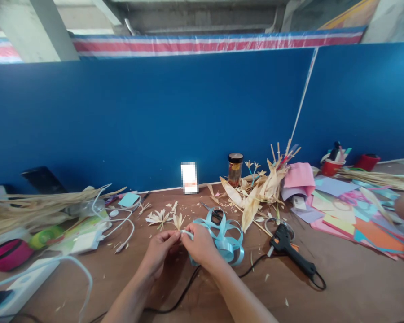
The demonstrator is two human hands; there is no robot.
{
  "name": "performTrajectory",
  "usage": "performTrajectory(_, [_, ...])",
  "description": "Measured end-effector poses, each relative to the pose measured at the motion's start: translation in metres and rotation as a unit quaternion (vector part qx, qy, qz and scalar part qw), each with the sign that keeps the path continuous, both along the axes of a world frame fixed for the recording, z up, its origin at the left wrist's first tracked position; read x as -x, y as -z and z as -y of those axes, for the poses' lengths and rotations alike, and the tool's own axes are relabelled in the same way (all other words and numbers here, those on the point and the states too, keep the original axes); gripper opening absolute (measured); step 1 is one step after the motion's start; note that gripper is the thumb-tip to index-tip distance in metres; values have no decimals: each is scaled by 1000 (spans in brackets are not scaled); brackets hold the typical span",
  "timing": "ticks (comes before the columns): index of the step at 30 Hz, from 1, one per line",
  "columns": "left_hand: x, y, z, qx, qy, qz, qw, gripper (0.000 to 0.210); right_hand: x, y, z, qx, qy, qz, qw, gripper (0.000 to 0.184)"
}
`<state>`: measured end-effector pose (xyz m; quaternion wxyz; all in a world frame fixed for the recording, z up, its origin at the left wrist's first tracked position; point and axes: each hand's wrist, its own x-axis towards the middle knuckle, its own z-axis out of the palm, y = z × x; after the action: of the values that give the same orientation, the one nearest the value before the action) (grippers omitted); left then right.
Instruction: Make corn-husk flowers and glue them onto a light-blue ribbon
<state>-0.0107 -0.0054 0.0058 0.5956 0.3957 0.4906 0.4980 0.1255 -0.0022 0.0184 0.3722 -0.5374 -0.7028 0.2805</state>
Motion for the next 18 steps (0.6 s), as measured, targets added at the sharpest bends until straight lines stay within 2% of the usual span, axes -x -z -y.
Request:
performTrajectory(6, [0, 4, -3, -57, -12, -73, 996, 25, -1, 3, -2, 17, 11, -8, 1000, 16])
performTrajectory(11, [-2, 0, -2, -115, -20, -145, 983, 22, 0, 5, -3, 29, 23, -14, 999, 16])
performTrajectory(15, [-5, -5, 0, -133, -26, -188, 973, 23, 1, 3, -2, 30, 30, -20, 999, 14])
performTrajectory(18, [-6, -7, 0, -123, -22, -180, 976, 23, 1, 3, -1, 27, 35, -25, 999, 12])
